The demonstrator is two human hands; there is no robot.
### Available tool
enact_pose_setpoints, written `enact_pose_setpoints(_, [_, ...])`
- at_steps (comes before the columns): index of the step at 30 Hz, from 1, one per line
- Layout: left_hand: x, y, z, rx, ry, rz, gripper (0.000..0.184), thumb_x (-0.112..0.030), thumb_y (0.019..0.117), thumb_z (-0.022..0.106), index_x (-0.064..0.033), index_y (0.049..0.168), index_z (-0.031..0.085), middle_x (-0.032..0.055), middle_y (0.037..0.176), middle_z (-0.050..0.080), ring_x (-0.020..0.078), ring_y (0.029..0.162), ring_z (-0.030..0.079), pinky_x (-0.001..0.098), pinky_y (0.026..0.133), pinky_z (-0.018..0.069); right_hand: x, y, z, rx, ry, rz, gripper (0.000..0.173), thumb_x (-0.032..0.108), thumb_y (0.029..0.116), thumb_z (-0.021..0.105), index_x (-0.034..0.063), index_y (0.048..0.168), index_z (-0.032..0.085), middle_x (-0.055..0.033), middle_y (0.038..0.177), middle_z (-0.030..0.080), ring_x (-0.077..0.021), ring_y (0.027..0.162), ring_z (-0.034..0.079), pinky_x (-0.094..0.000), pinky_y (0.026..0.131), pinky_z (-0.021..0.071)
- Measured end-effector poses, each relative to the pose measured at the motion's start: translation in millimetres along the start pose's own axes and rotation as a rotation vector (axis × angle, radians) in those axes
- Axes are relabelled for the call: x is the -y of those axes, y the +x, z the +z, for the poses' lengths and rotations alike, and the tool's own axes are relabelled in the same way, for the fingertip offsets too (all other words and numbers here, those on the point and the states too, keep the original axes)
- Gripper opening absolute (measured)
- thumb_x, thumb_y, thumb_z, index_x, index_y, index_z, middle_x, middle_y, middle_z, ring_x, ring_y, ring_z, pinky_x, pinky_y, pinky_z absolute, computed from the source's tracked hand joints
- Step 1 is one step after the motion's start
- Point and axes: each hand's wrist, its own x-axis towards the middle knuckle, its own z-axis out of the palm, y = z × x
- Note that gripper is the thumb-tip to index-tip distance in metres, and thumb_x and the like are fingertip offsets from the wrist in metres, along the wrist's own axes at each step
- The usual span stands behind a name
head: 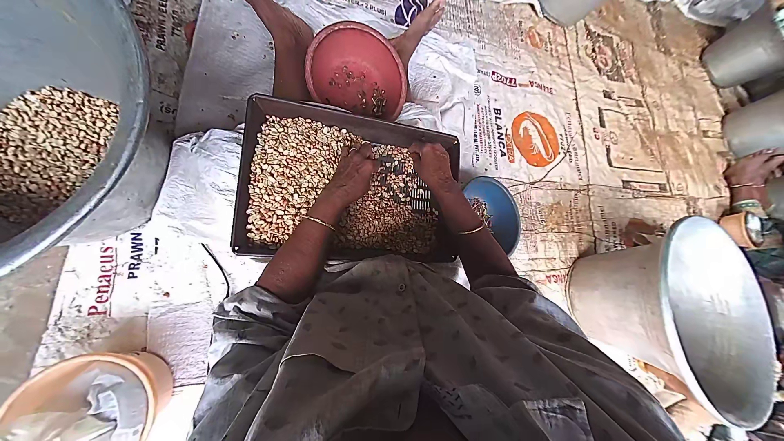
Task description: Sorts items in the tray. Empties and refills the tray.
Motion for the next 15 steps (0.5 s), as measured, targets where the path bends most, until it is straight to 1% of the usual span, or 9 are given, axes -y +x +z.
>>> enact_pose_setpoints(2, [-0.1, 0.4, -0.5, 0.01, 0.006, -0.006, 0.023, 0.002, 0.0983, 0.054, 0.0018, 0.111, 0.073, 0.0265, 0.128, 0.06, 0.0465, 0.128, 0.052, 0.0657, 0.109, 0.036, -2.3, -1.0, 1.5, 0.015, 0.007, -0.023, 0.027, 0.01, 0.1022, 0.053, 0.0044, 0.117, 0.074, -0.0219, 0.117, 0.072, -0.0419, 0.115, 0.067, -0.0582, 0.098, 0.0506])
enact_pose_setpoints(5, [0.0, 1.4, -0.4, 0.008, -0.001, -0.004, 0.024, 0.002, 0.098, 0.055, 0.0019, 0.112, 0.074, 0.0269, 0.126, 0.06, 0.0471, 0.127, 0.053, 0.0658, 0.109, 0.036, -1.7, -6.0, -1.7, 0.038, -0.019, -0.038, 0.027, 0.011, 0.1015, 0.052, 0.0055, 0.117, 0.073, -0.0218, 0.117, 0.071, -0.0422, 0.112, 0.068, -0.06, 0.093, 0.0519])
enact_pose_setpoints(7, [-0.1, 1.1, 0.4, 0.004, -0.007, -0.006, 0.024, 0.002, 0.0973, 0.055, 0.0015, 0.112, 0.074, 0.0268, 0.126, 0.06, 0.0467, 0.126, 0.053, 0.0654, 0.108, 0.0365, -2.7, -10.5, -3.5, 0.042, -0.02, -0.027, 0.025, 0.012, 0.0999, 0.053, 0.0058, 0.112, 0.074, -0.0211, 0.115, 0.072, -0.0417, 0.111, 0.068, -0.0606, 0.091, 0.0515])
enact_pose_setpoints(8, [-0.1, 0.8, 0.4, 0.006, -0.009, -0.008, 0.024, 0.003, 0.0968, 0.055, 0.0011, 0.112, 0.074, 0.0265, 0.127, 0.06, 0.0463, 0.126, 0.053, 0.0649, 0.108, 0.0366, -3.6, -13.5, -5.1, 0.036, 0.002, -0.013, 0.024, 0.012, 0.0984, 0.055, 0.0059, 0.11, 0.075, -0.0203, 0.113, 0.073, -0.0409, 0.111, 0.068, -0.0605, 0.092, 0.0514])
enact_pose_setpoints(10, [1.1, 1.1, 0.0, 0.0, -0.006, 0.0, 0.023, 0.003, 0.0966, 0.056, 0.0013, 0.111, 0.074, 0.0263, 0.126, 0.06, 0.0465, 0.125, 0.053, 0.0654, 0.107, 0.0366, -7.8, -16.6, -10.4, 0.037, 0.107, 0.031, 0.024, 0.011, 0.0982, 0.058, 0.0077, 0.112, 0.077, -0.0166, 0.115, 0.074, -0.0365, 0.115, 0.067, -0.0574, 0.099, 0.0495])
enact_pose_setpoints(14, [1.7, 1.6, 1.4, 0.009, 0.013, -0.001, 0.022, 0.003, 0.0968, 0.056, 0.0006, 0.11, 0.073, 0.0258, 0.126, 0.06, 0.0464, 0.126, 0.052, 0.0658, 0.108, 0.0362, -20.5, -23.6, -16.4, 0.027, 0.322, 0.098, 0.022, 0.01, 0.0993, 0.058, 0.0046, 0.112, 0.076, -0.0166, 0.109, 0.074, -0.0315, 0.1, 0.071, -0.0533, 0.094, 0.0534])
enact_pose_setpoints(15, [1.8, 2.3, 1.3, 0.013, 0.012, -0.004, 0.023, 0.003, 0.0969, 0.056, 0.0005, 0.111, 0.073, 0.0257, 0.127, 0.06, 0.0462, 0.127, 0.052, 0.0655, 0.109, 0.0351, -23.1, -24.7, -16.9, 0.022, 0.369, 0.109, 0.021, 0.011, 0.0988, 0.06, 0.0041, 0.111, 0.076, -0.0153, 0.106, 0.075, -0.0279, 0.092, 0.072, -0.0496, 0.09, 0.056])
